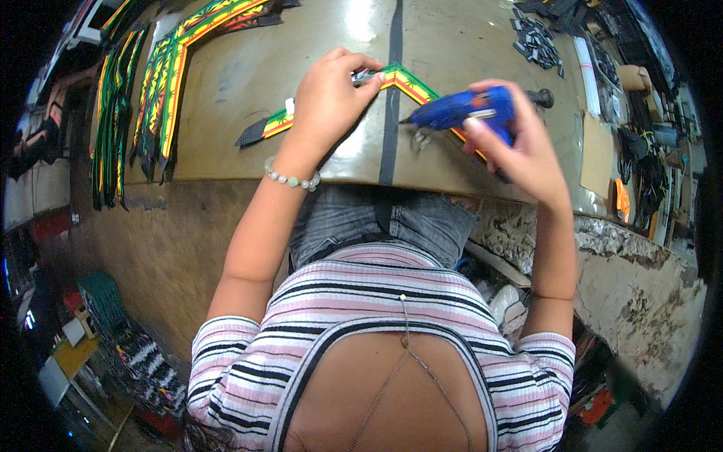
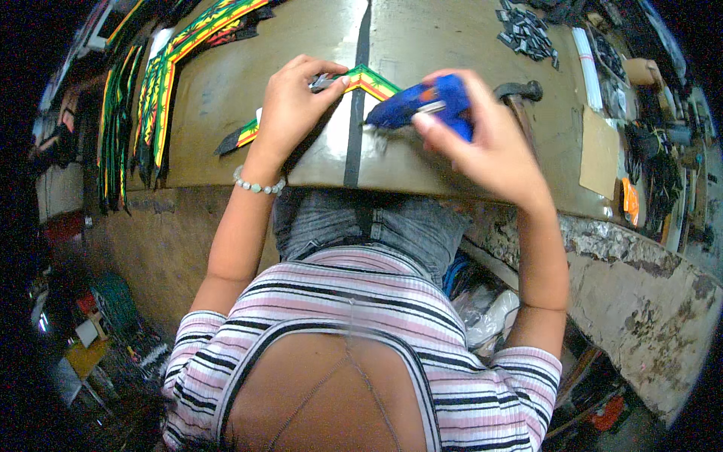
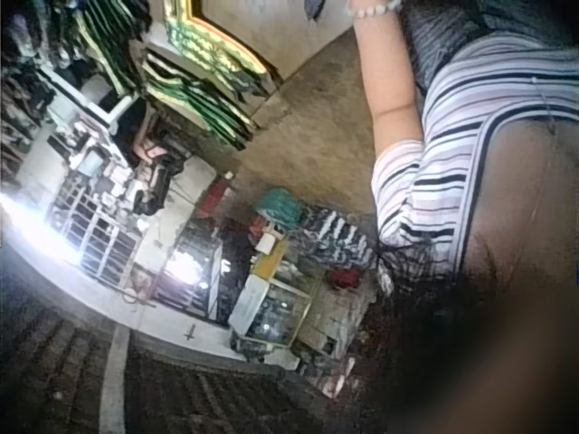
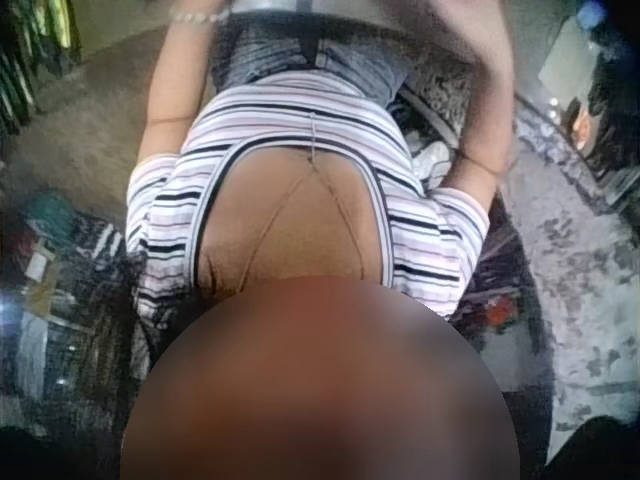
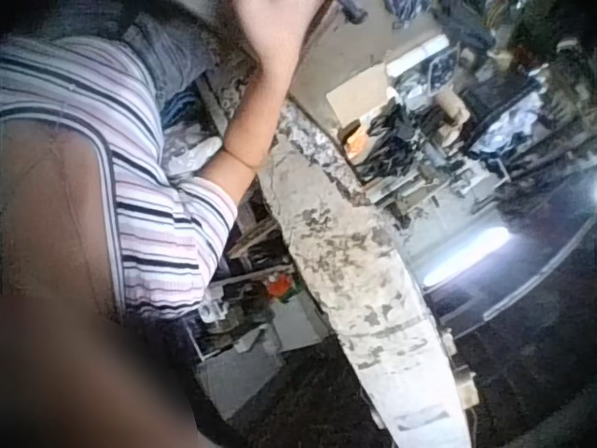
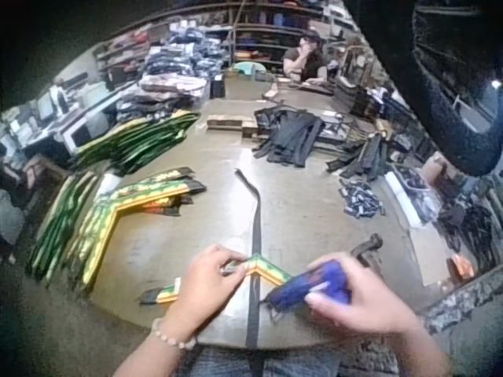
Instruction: The person assembles straps by applying hot glue to black webbing and attaching patterned fabric pieces and metal buckles. They repeatedly pick up materials, apply glue, press components together, and place finished units aside.
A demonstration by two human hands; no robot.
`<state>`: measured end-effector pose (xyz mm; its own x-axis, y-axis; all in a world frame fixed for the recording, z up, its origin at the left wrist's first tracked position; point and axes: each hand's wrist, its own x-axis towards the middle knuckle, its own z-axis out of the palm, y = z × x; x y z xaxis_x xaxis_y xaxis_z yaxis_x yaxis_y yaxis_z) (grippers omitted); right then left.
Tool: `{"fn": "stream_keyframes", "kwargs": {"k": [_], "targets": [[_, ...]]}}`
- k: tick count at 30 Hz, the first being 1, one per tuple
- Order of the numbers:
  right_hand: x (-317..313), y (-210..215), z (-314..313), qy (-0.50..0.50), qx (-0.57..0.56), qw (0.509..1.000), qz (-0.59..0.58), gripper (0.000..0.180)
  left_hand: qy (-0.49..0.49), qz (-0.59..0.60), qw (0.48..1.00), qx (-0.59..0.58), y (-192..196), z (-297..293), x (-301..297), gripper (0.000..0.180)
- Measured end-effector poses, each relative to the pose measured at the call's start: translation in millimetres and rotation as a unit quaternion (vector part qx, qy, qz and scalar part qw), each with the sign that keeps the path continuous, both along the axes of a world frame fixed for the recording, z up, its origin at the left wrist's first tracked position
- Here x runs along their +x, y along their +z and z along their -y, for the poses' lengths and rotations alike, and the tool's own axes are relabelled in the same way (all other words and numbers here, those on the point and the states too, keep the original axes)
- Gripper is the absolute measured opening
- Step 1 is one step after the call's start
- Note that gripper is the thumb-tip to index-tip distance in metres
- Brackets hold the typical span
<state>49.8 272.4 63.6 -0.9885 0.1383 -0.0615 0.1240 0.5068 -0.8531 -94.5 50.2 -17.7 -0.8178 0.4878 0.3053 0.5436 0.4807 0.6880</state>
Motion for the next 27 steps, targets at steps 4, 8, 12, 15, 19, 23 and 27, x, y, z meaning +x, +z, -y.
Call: {"fn": "stream_keyframes", "kwargs": {"k": [4, 8, 12, 15, 19, 23, 27], "targets": [[39, -8, -96, -0.294, 0.048, 0.937, -0.185, 0.039, 0.005, 0.011, 1.0, -0.021, 3, 0, 2, 0.022], [96, -61, -205, -0.55, 0.304, 0.762, -0.154, 0.054, 0.0, 0.025, 1.0, -0.009, 6, -2, 3, 0.018], [149, -43, -214, -0.515, 0.438, 0.698, 0.234, 0.067, -0.004, 0.012, 1.0, 0.018, 7, -3, 3, 0.017], [113, -5, -178, -0.42, 0.426, 0.796, 0.096, 0.051, -0.005, 0.032, 0.999, 0.01, 7, -3, 3, 0.017], [-19, -25, -148, -0.173, 0.269, 0.935, -0.151, 0.026, -0.003, 0.039, 0.999, -0.001, 7, -3, 3, 0.017], [-101, -75, -164, -0.105, 0.373, 0.915, -0.113, 0.02, -0.003, 0.037, 0.999, 0.008, 8, -2, 4, 0.016], [-111, -67, -166, -0.086, 0.391, 0.914, -0.057, 0.02, -0.006, 0.03, 1.0, -0.002, 7, -2, 3, 0.018]]}}
